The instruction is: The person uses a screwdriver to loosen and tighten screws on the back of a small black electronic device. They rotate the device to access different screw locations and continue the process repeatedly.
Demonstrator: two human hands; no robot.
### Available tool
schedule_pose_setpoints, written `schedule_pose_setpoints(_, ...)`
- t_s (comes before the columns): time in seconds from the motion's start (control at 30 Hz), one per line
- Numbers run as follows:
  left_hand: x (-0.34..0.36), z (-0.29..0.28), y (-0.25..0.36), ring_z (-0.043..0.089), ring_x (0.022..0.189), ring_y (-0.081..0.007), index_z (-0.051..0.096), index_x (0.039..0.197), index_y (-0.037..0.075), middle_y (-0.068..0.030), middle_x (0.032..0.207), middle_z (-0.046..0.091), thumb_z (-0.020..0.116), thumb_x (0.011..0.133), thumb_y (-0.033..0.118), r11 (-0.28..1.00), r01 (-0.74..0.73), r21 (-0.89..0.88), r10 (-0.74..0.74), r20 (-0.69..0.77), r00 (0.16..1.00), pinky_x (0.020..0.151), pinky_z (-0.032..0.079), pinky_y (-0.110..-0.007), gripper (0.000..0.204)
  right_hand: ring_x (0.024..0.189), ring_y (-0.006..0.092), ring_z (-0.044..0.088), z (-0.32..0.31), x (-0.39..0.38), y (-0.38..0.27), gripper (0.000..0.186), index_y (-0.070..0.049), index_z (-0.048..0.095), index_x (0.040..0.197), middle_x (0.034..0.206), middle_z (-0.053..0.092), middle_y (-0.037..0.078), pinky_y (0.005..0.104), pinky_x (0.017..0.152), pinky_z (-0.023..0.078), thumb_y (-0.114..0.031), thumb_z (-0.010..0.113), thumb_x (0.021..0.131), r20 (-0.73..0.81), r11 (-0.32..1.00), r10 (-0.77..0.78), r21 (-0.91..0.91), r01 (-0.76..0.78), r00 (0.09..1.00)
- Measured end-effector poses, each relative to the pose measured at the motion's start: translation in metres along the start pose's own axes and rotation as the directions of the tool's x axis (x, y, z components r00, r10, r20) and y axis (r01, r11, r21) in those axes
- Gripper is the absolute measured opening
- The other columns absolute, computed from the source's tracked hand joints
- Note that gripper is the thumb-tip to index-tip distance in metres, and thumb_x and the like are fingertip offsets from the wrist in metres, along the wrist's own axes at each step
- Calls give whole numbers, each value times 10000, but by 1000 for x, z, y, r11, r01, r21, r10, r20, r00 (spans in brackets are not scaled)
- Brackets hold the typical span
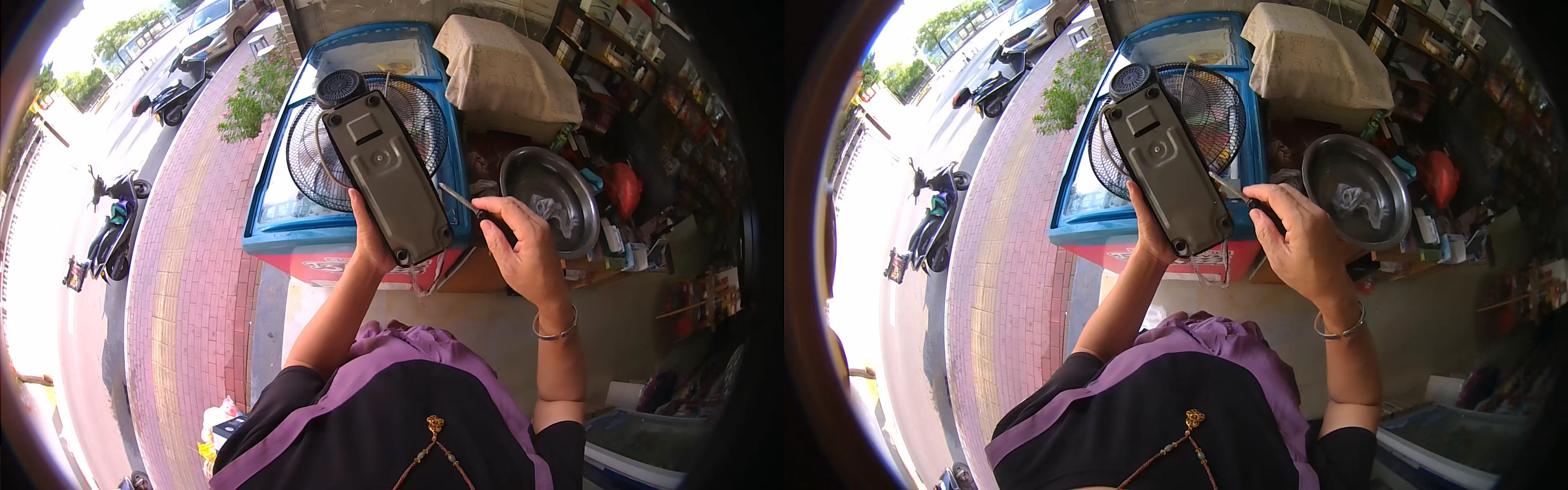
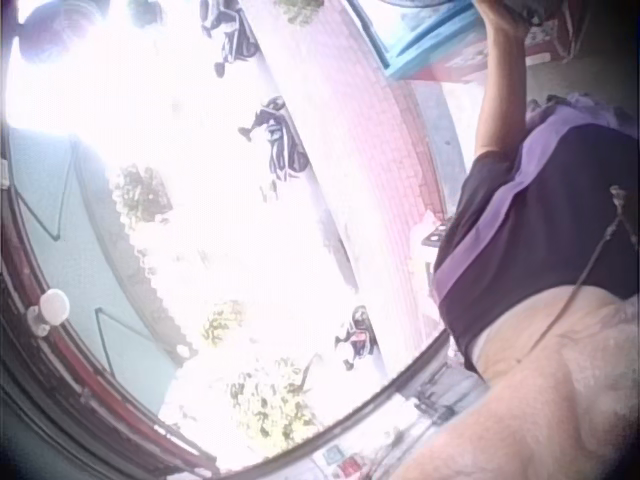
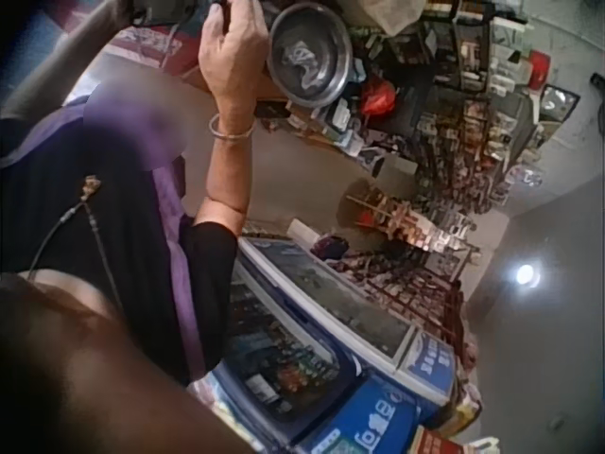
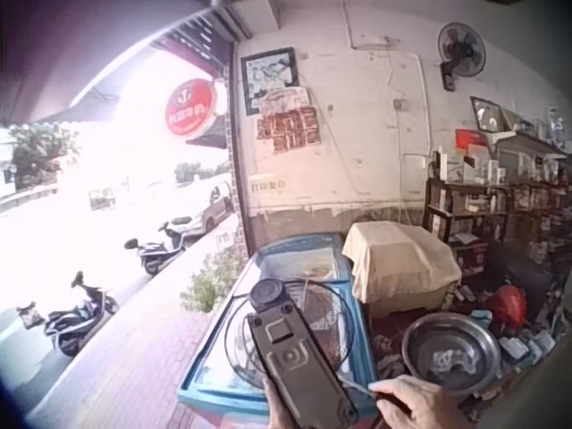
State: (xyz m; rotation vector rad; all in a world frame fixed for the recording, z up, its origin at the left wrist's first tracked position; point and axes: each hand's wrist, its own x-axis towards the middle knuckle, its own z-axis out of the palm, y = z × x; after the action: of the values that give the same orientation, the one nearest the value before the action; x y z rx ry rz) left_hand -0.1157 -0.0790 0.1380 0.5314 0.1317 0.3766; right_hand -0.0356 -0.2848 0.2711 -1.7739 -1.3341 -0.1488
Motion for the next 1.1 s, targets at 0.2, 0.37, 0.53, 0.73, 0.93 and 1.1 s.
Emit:
schedule_pose_setpoints(0.2, -5, -11, 0, 584, 1229, -343, 370, 1505, 109, -183, 1389, 545, 311, 770, 933, 989, 115, -95, -105, 105, 989, 1013, 491, -549, 1106, 776, 284, 682, 14, 93, 5, 160, -86, 652, 1042, 868, 635, 91, 380, 664, 547, -100, 669, 884, 118, 839, -353, -400, 370, 928)
schedule_pose_setpoints(0.37, -12, -1, 9, 577, 1244, -335, 362, 1517, 140, -178, 1404, 535, 326, 755, 942, 990, 135, -26, -135, 29, 990, 1024, 487, -536, 1107, 776, 293, 682, 38, 118, 3, 149, -104, 631, 1044, 908, 637, 65, 391, 666, 562, -121, 655, 897, 345, 813, -202, -463, 353, 917)
schedule_pose_setpoints(0.53, -8, -16, 10, 569, 1253, -345, 359, 1516, 131, -216, 1416, 516, 347, 737, 951, 979, 185, -87, -171, 148, 974, 1030, 488, -520, 1131, 843, 272, 667, 46, 138, 3, 175, -102, 625, 1058, 942, 637, 51, 382, 727, 516, -79, 633, 885, 465, 759, -234, -461, 459, 854)
schedule_pose_setpoints(0.73, -13, -13, 19, 567, 1249, -371, 358, 1511, 102, -253, 1399, 518, 366, 752, 936, 975, 191, -116, -165, 204, 965, 1025, 488, -535, 1128, 985, 172, 639, 49, 175, 5, 243, -137, 638, 1069, 943, 631, 4, 394, 830, 448, -40, 623, 847, 610, 459, -341, -555, 693, 715)
schedule_pose_setpoints(0.93, -14, -19, 18, 578, 1225, -395, 361, 1501, 70, -256, 1367, 541, 369, 764, 925, 970, 199, -141, -158, 257, 953, 1017, 491, -548, 1129, 846, 199, 653, 61, 184, -3, 217, -112, 648, 933, 843, 648, 52, 368, 702, 498, -305, 697, 846, 644, 448, -404, -479, 755, 649)
schedule_pose_setpoints(1.1, -9, -29, 11, 583, 1213, -410, 365, 1495, 58, -254, 1357, 549, 423, 771, 900, 987, 136, -91, -101, 312, 945, 1016, 485, -567, 1112, 603, 260, 593, 74, 187, 23, 340, -90, 580, 737, 620, 565, 67, 384, 535, 461, -381, 721, 840, 528, 564, -473, -433, 703, 706)
